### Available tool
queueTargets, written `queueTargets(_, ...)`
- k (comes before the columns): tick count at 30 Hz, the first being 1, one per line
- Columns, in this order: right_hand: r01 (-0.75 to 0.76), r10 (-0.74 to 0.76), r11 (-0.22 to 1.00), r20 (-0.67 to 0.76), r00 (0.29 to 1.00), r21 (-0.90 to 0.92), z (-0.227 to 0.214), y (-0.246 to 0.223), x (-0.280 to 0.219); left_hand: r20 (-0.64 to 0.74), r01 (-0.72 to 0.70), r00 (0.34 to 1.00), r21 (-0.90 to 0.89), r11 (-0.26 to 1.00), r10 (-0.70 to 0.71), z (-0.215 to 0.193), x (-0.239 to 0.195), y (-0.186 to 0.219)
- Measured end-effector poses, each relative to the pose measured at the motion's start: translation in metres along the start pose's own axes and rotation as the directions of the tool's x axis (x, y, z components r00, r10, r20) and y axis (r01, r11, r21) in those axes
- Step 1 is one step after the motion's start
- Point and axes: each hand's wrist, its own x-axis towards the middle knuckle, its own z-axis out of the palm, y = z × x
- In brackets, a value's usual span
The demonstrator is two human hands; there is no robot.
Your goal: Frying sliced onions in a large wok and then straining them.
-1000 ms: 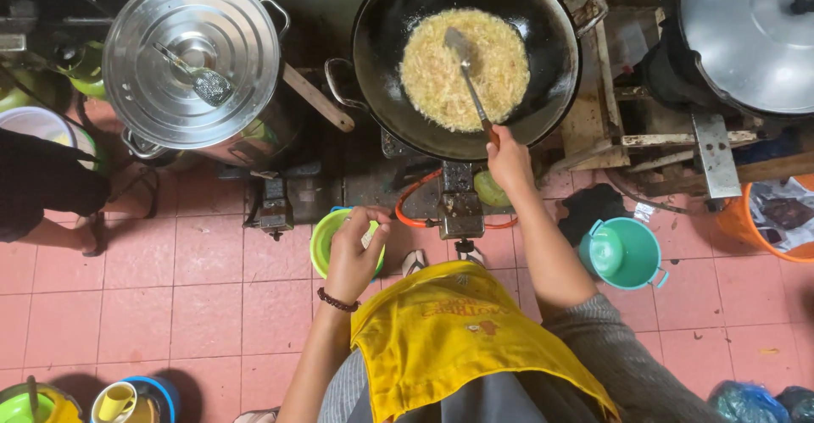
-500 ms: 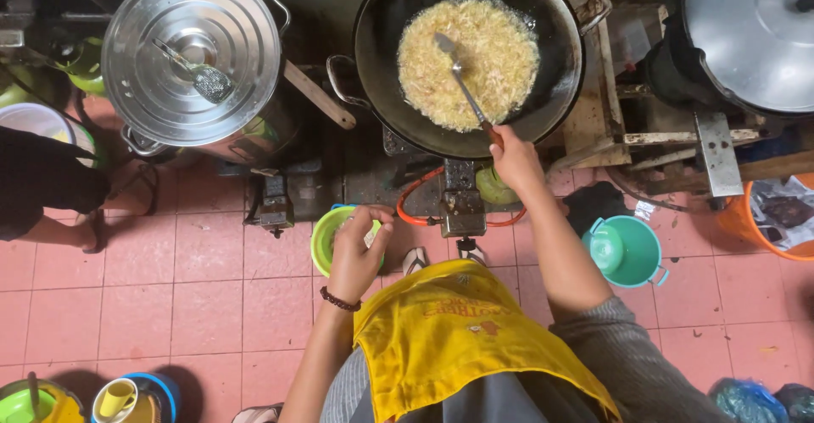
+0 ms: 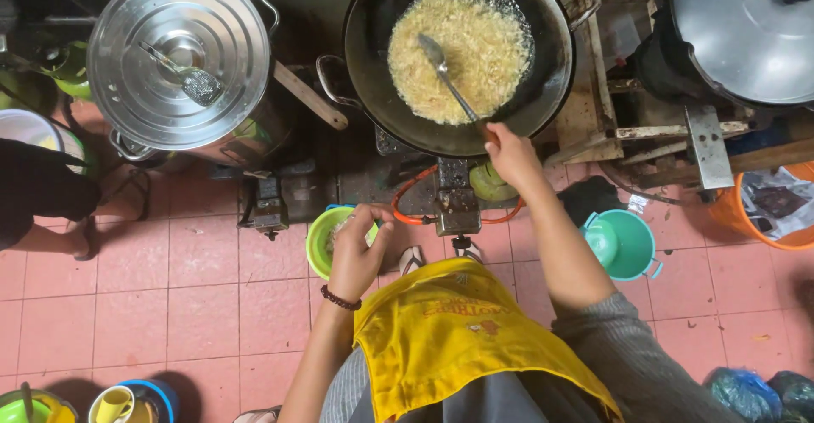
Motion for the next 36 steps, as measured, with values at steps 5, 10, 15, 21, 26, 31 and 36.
queueTargets(5, -0.102, 0.109, 0.977, 0.029, 0.994, -0.186, -0.033, 0.018, -0.01, -0.017, 0.011, 1.0, 0.006, 1.0, -0.011, -0.005, -0.001, -0.004)
queueTargets(10, -0.149, 0.133, 0.954, -0.078, 0.988, -0.259, 0.013, 0.029, 0.025, 0.003, 0.084, 0.996, 0.015, 0.996, -0.084, 0.002, -0.002, -0.002)
queueTargets(15, 0.059, -0.059, 0.998, 0.03, 0.998, 0.002, -0.003, 0.015, 0.008, -0.023, -0.003, 1.0, -0.004, 1.0, 0.003, 0.0, -0.003, 0.0)
queueTargets(21, -0.188, 0.197, 0.944, 0.004, 0.98, -0.269, -0.039, 0.009, -0.003, -0.032, 0.083, 0.996, 0.034, 0.996, -0.082, -0.001, -0.007, -0.004)
queueTargets(26, -0.071, 0.067, 0.985, -0.029, 0.997, -0.156, 0.0, 0.011, 0.018, -0.023, 0.063, 0.998, 0.011, 0.998, -0.063, 0.004, -0.005, 0.002)
queueTargets(31, -0.065, 0.082, 0.985, 0.104, 0.991, -0.162, -0.039, 0.009, -0.015, -0.041, 0.033, 0.999, 0.016, 0.999, -0.033, 0.002, -0.007, -0.003)
queueTargets(36, -0.296, 0.312, 0.897, -0.007, 0.95, -0.328, -0.041, 0.005, -0.004, -0.035, 0.082, 0.996, 0.029, 0.996, -0.081, 0.006, -0.008, 0.0)
